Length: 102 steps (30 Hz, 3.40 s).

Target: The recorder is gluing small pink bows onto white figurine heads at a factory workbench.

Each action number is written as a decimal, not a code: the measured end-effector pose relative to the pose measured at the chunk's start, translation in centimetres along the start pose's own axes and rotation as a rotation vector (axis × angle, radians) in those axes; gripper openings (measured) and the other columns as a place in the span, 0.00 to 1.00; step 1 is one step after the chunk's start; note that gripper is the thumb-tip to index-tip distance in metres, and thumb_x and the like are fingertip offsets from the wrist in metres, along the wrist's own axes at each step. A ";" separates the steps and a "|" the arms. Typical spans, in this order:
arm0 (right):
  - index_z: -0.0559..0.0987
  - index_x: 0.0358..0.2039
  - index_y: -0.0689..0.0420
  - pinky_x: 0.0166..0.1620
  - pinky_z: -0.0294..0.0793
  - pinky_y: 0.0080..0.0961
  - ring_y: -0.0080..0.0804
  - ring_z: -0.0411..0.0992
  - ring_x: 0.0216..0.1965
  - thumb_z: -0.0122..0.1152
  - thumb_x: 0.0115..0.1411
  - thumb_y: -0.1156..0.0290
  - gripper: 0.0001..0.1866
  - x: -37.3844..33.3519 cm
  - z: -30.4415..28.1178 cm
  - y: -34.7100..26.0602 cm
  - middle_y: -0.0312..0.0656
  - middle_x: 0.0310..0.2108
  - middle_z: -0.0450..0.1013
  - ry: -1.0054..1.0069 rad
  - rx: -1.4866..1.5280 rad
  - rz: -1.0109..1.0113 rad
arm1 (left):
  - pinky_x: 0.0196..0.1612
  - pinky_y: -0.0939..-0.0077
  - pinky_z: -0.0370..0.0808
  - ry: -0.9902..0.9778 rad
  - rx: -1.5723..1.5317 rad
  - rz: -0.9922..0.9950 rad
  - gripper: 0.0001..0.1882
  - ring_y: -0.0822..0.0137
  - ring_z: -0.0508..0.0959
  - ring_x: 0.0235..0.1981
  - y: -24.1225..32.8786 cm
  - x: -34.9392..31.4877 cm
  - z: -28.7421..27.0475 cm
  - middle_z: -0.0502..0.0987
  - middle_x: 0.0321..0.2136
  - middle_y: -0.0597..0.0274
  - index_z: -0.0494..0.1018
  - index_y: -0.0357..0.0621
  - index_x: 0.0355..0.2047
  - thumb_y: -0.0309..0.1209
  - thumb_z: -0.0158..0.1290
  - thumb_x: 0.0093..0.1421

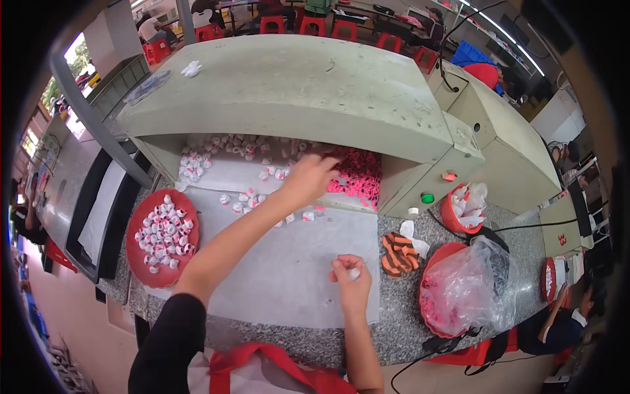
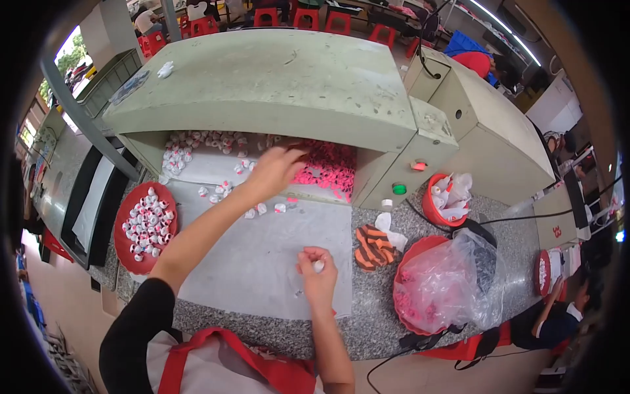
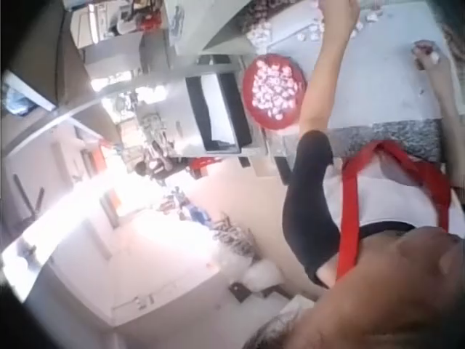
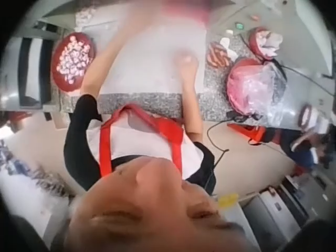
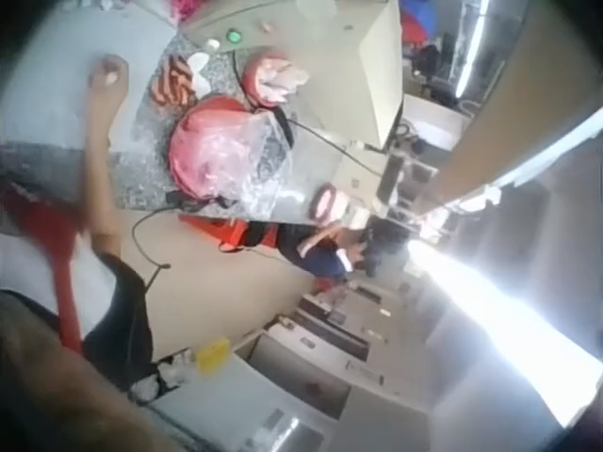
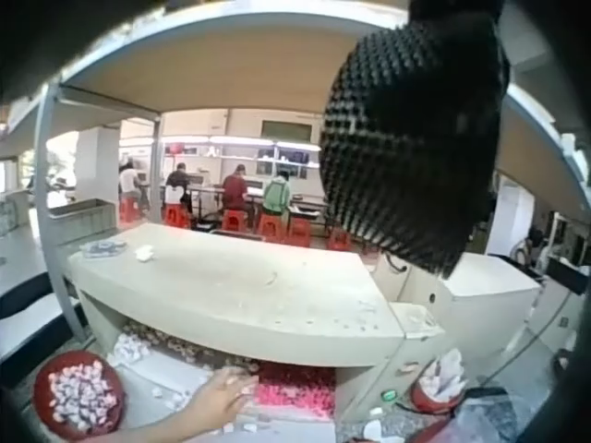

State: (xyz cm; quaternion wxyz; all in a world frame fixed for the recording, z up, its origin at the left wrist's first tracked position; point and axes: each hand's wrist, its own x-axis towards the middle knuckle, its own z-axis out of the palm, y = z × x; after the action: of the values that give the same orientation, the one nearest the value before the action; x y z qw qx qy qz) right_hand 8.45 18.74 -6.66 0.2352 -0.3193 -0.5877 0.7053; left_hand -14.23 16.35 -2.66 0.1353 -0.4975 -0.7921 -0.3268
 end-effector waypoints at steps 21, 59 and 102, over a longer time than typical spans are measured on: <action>0.71 0.28 0.61 0.24 0.64 0.13 0.18 0.64 0.19 0.56 0.51 0.76 0.05 0.5 -2.4 -0.4 0.36 0.21 0.68 0.277 -0.076 -0.245 | 0.27 0.61 0.71 -0.083 -0.022 -0.152 0.12 0.50 0.73 0.25 4.6 -9.2 6.1 0.70 0.23 0.51 0.70 0.42 0.22 0.39 0.49 0.52; 0.64 0.43 0.57 0.29 0.72 0.20 0.25 0.69 0.31 0.53 0.50 0.79 0.18 -1.0 3.6 -2.4 0.42 0.39 0.64 -0.215 -0.598 -0.263 | 0.42 0.79 0.72 0.104 -1.755 -0.836 0.19 0.64 0.74 0.38 4.9 -18.7 -9.9 0.72 0.39 0.56 0.66 0.35 0.46 0.21 0.50 0.52; 0.71 0.30 0.65 0.24 0.69 0.20 0.29 0.70 0.19 0.55 0.42 0.77 0.12 -8.6 4.1 -4.6 0.44 0.23 0.71 -0.123 -0.440 -0.917 | 0.44 0.75 0.72 0.346 -1.167 -0.518 0.17 0.66 0.71 0.42 8.6 -19.0 -9.2 0.66 0.39 0.55 0.66 0.31 0.39 0.11 0.49 0.47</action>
State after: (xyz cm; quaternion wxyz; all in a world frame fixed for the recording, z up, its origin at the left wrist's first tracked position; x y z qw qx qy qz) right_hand 11.17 10.77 -0.23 0.4125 -0.0283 -0.8146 0.4067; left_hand 1.22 -0.43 -2.70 -0.1141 -0.2230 -0.5458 -0.7996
